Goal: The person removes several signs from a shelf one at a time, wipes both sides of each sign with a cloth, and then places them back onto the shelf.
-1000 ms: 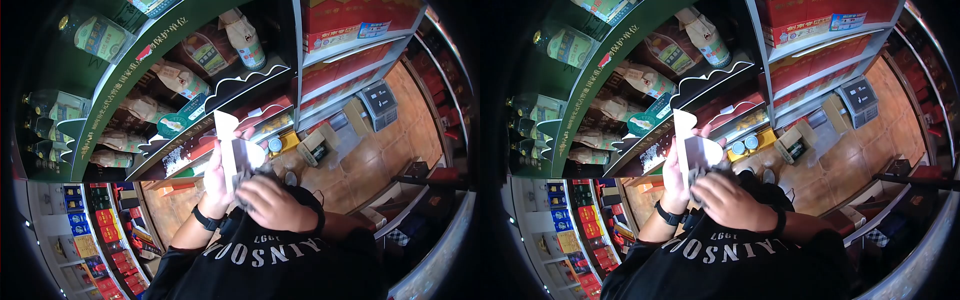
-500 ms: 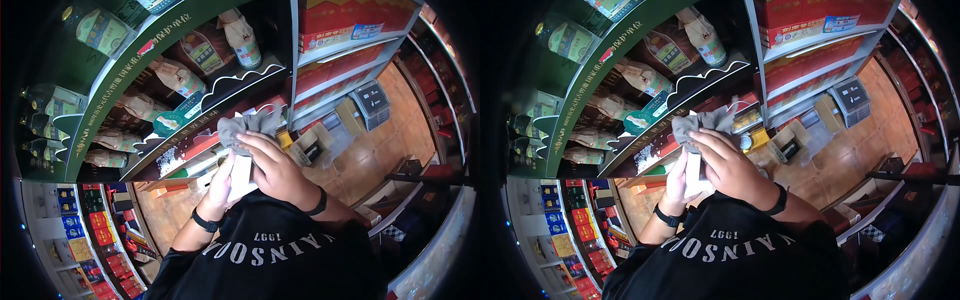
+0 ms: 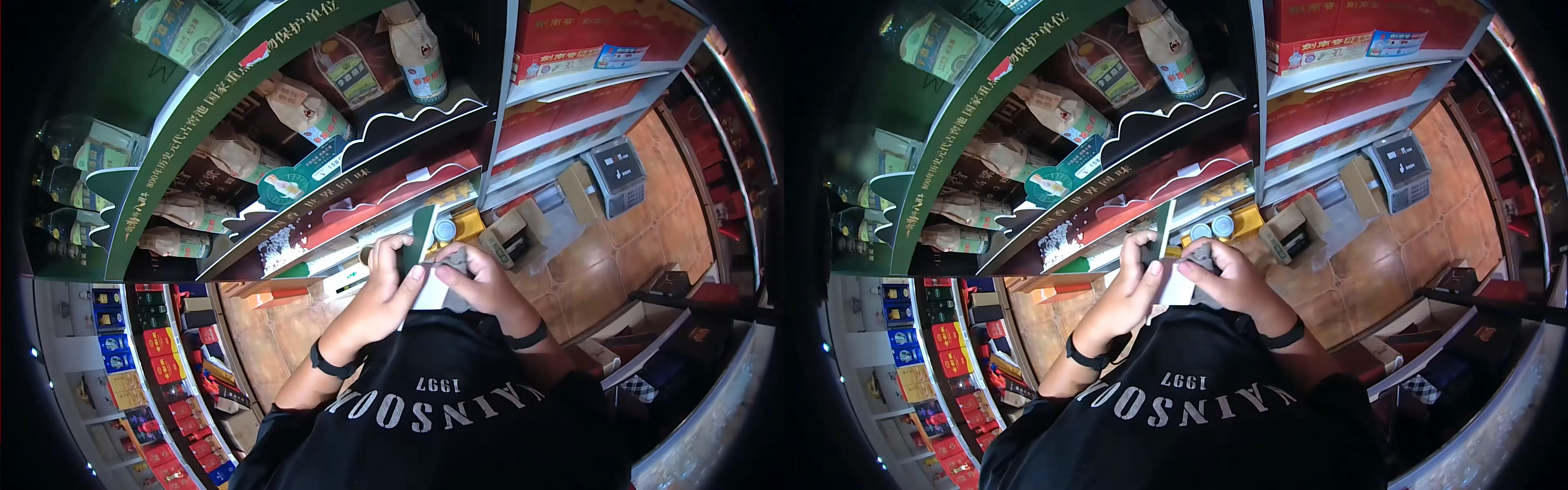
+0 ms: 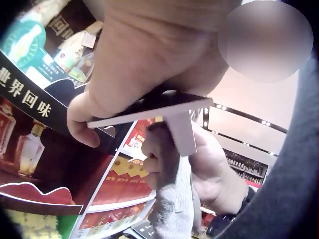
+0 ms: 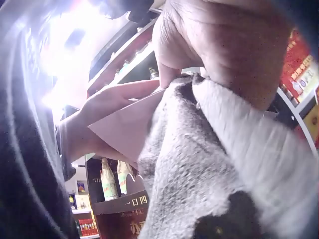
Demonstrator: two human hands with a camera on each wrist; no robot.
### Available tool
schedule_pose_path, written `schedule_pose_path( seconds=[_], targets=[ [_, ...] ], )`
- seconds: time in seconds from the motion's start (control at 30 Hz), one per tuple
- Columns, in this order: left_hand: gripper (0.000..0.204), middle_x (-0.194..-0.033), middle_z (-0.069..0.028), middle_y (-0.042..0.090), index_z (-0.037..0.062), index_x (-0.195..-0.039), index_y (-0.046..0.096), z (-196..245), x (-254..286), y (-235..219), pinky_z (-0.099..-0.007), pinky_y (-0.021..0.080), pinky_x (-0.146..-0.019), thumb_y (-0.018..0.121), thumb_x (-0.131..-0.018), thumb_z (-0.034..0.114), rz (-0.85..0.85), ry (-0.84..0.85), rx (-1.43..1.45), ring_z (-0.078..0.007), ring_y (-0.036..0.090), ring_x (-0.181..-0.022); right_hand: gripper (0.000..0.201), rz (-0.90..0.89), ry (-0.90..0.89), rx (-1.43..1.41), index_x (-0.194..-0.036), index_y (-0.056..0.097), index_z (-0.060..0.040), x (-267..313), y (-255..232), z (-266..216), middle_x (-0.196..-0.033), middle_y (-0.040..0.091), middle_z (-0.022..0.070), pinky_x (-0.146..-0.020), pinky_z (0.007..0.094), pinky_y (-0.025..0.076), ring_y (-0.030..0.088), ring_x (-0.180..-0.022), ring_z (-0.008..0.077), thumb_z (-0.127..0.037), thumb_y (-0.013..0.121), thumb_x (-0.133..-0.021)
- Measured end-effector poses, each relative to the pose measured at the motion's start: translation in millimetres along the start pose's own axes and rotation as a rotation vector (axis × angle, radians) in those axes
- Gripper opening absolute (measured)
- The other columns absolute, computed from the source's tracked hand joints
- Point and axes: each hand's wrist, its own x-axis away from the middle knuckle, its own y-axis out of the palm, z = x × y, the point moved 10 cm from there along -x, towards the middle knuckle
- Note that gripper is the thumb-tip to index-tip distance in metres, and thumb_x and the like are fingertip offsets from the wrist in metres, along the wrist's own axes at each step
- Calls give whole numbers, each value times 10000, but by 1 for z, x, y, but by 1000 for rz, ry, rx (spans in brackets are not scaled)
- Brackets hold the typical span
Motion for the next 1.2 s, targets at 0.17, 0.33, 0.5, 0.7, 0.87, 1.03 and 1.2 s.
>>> schedule_pose_path(
  seconds=[0.17, 0.33, 0.5, 0.7, 0.87, 1.03, 1.2],
  targets=[
    [305, -1137, -41, 620, 24, -1300, 588, -10, -10, -14, -299, 502, -929, 672, -1039, 156, 56, 11, 333, -146, 618, -1004, 235, 69, 113, -618, -1232, 613, -54, 4, -22, 17, -1053, 637, -13, -856, 265, 503, 577, -939, 59, -207, 654, -1059],
    [106, -1087, -82, 698, 61, -1128, 595, -19, -17, 22, -285, 593, -849, 562, -1103, 159, -69, -183, 1347, -151, 706, -964, 323, 75, 110, -318, -1258, 585, -44, -1, -24, 26, -1148, 649, 27, -941, 283, 485, 588, -1057, 90, -276, 668, -1048],
    [46, -1115, -93, 663, 120, -1121, 511, -31, -18, 22, -320, 578, -899, 505, -1128, 166, 76, -152, 1192, -160, 679, -1015, 322, 489, -14, 209, -1276, 549, 10, 9, -74, -17, -1224, 610, 146, -1002, 374, 471, 586, -1143, 237, -86, 634, -982],
    [281, -1228, -131, 636, 117, -1282, 480, -26, -19, 39, -395, 551, -1003, 410, -1142, 351, 50, -173, 1320, -224, 657, -1144, 499, 174, -554, 877, -1401, 549, 11, 19, 42, -111, -1405, 551, 226, -1161, 488, 415, 535, -1354, 394, -2, 614, -906],
    [713, -1450, -249, 571, 77, -1478, 465, -21, -19, 18, -445, 499, -1122, 350, -1083, 660, 137, -281, 1123, -313, 621, -1300, 520, -158, -567, 1025, -1424, 593, -36, 37, 83, -80, -1476, 574, 174, -1220, 476, 374, 520, -1428, 319, -64, 652, -908],
    [705, -1439, -202, 586, -21, -1551, 396, -16, 2, 41, -399, 512, -1112, 380, -1113, 531, -361, -248, 1231, -281, 610, -1314, 438, -154, -683, 1071, -1348, 664, -53, 52, 72, -83, -1399, 642, 147, -1163, 423, 453, 603, -1344, 296, -85, 663, -911],
    [537, -1455, -110, 586, 7, -1526, 459, -28, 19, 40, -350, 483, -1120, 554, -1107, 331, -414, -272, 1135, -193, 574, -1338, 476, -35, -641, 1022, -1361, 636, -42, 31, 37, -101, -1419, 632, 160, -1162, 453, 456, 599, -1346, 328, -54, 688, -888]
  ],
)
